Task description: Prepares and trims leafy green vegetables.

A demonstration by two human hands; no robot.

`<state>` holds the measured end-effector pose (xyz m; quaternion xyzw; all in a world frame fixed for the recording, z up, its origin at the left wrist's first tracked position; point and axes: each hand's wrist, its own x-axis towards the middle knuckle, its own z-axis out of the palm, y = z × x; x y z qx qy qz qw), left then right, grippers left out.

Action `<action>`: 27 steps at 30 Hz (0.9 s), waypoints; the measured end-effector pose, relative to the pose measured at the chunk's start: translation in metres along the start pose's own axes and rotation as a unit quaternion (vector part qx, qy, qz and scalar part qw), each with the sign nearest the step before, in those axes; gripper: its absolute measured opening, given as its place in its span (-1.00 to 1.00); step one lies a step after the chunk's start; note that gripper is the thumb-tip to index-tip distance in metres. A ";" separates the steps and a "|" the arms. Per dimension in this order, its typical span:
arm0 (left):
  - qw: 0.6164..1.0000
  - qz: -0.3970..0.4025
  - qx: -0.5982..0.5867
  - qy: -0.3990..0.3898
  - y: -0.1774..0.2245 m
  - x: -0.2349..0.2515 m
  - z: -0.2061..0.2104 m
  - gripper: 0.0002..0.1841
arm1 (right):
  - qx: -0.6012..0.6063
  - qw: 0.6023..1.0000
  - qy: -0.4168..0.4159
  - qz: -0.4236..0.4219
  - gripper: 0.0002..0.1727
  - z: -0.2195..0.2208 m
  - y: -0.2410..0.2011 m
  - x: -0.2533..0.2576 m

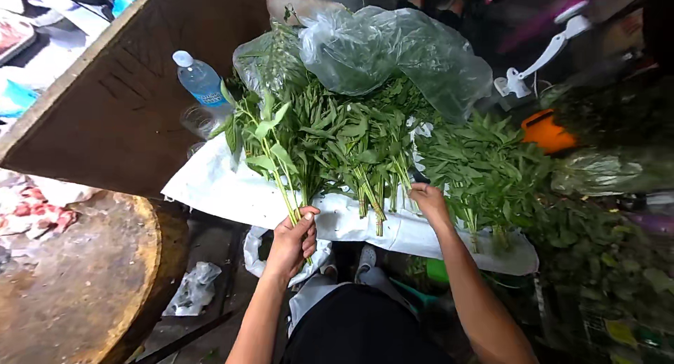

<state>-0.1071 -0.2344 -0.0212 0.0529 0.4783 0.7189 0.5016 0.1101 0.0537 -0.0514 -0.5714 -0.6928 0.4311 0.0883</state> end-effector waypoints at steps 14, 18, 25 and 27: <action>0.998 -0.041 0.020 -0.040 -0.008 0.028 0.011 -0.77 | 0.290 0.941 -0.172 0.014 -0.89 -0.022 -0.004 -0.026; 0.998 -0.019 -0.050 -0.043 -0.021 0.024 0.028 -0.77 | 0.424 0.888 -0.171 -0.045 -0.93 -0.034 -0.021 -0.044; 0.996 -0.043 -0.077 -0.032 -0.029 0.030 0.058 -0.74 | 0.455 0.870 -0.186 -0.041 -0.69 -0.029 -0.021 -0.063; 0.996 -0.047 -0.071 -0.035 -0.030 0.030 0.068 -0.74 | 0.487 0.850 -0.193 -0.061 -0.73 -0.028 -0.022 -0.074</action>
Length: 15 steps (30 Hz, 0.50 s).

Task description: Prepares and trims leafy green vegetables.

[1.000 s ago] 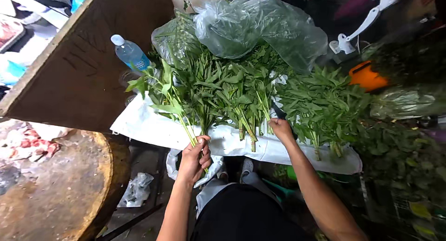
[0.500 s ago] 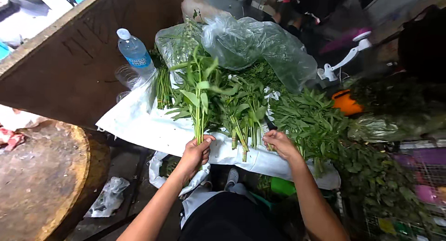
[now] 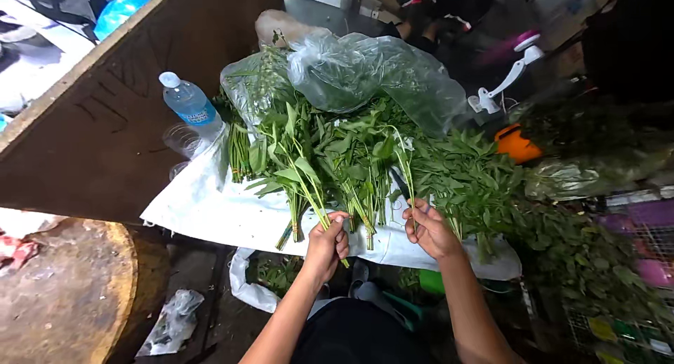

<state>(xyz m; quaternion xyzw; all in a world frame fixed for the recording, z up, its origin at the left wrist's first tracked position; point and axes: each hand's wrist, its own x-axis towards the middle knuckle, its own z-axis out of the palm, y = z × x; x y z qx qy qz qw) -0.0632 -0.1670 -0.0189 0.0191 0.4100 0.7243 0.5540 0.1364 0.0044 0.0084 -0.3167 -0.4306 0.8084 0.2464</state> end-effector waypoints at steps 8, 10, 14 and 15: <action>0.995 0.053 0.088 0.001 -0.033 0.007 0.016 -0.80 | -0.003 0.998 0.027 -0.048 -0.88 0.025 0.027 -0.006; 0.992 0.068 0.102 -0.012 -0.037 0.006 0.021 -0.79 | -0.044 0.996 0.052 -0.057 -0.86 0.034 0.039 -0.005; 0.993 0.056 0.096 -0.032 -0.041 0.006 0.022 -0.73 | -0.090 0.992 0.060 -0.059 -0.83 0.052 0.063 -0.008; 0.994 0.047 0.091 -0.023 -0.041 0.006 0.020 -0.74 | -0.099 0.991 0.064 -0.058 -0.83 0.056 0.069 -0.008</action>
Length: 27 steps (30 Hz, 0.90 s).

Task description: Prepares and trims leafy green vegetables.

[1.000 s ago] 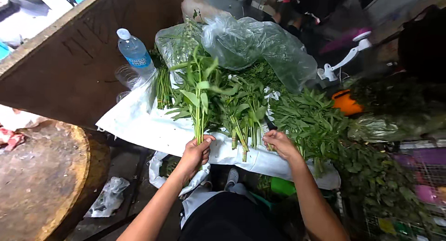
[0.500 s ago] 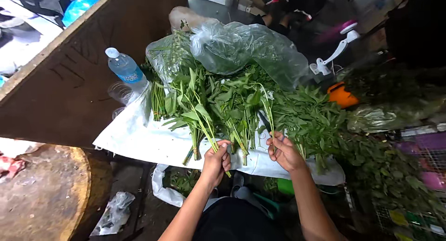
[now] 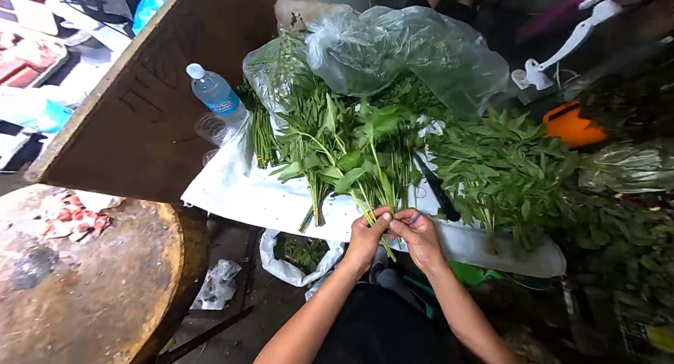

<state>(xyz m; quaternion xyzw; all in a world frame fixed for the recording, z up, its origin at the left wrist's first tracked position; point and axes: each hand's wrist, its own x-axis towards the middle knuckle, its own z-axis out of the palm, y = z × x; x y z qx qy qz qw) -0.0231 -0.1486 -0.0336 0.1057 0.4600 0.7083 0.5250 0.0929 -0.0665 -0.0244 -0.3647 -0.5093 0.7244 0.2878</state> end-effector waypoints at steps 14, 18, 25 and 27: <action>0.978 0.103 0.148 0.107 -0.011 0.003 -0.031 -0.83 | -0.154 0.978 -0.103 0.090 -0.46 0.025 0.020 -0.028; 0.950 0.191 0.234 0.079 -0.007 -0.002 -0.029 -0.81 | -0.160 0.982 -0.084 0.061 -0.61 0.031 0.026 -0.040; 0.996 -0.045 0.049 0.052 0.003 0.005 -0.033 -0.60 | -0.050 0.981 -0.114 0.148 -0.65 0.022 0.041 -0.027; 0.995 0.006 0.074 0.071 0.014 0.005 -0.030 -0.68 | 0.116 0.965 -0.043 0.231 -0.67 0.021 0.050 -0.025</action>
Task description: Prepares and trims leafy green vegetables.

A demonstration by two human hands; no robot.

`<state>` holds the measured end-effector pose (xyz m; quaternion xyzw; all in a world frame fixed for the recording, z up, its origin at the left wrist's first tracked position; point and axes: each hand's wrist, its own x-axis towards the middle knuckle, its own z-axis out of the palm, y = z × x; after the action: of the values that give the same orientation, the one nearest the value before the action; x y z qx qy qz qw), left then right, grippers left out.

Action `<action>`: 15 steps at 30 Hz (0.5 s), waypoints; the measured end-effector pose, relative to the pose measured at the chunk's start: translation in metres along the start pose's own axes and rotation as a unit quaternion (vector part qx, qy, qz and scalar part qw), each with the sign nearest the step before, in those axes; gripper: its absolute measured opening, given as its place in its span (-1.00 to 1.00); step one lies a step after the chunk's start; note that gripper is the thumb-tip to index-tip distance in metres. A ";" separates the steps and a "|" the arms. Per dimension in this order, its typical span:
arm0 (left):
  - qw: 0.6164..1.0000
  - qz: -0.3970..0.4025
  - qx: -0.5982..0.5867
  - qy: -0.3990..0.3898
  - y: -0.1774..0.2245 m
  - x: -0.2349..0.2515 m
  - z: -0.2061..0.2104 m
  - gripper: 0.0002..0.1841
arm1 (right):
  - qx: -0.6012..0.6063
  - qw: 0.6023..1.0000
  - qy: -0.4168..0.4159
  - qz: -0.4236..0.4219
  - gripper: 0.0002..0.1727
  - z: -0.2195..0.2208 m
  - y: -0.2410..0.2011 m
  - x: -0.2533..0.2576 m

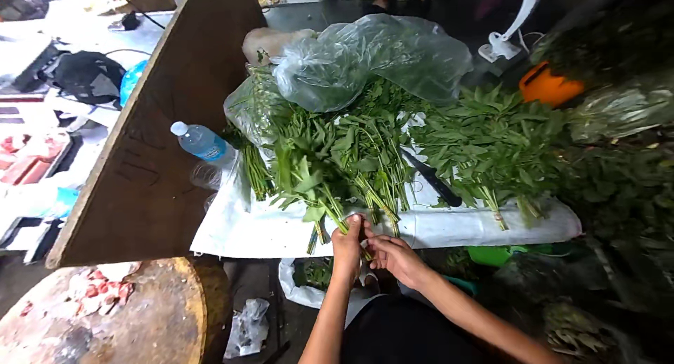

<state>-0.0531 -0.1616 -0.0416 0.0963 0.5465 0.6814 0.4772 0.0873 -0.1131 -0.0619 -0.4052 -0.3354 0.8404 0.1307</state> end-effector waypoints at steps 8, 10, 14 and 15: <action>0.997 -0.024 -0.074 -0.023 -0.013 -0.010 0.043 -0.58 | 0.176 0.981 0.084 -0.017 -0.49 0.041 -0.035 0.006; 0.989 -0.051 -0.130 -0.055 0.002 -0.003 0.037 -0.52 | 0.045 0.993 0.072 -0.082 -0.46 0.022 -0.045 0.013; 0.982 -0.075 -0.164 -0.058 0.030 0.003 0.016 -0.51 | -0.230 0.916 0.242 -0.223 -0.62 -0.064 -0.063 0.054; 0.981 -0.077 -0.170 -0.057 0.035 0.003 0.014 -0.52 | -0.295 0.891 0.272 -0.214 -0.60 -0.083 -0.069 0.068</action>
<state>-0.0641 -0.1484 -0.0081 0.0101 0.4005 0.7192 0.5676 0.1043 0.0091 -0.0933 -0.5560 -0.5976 0.5118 0.2679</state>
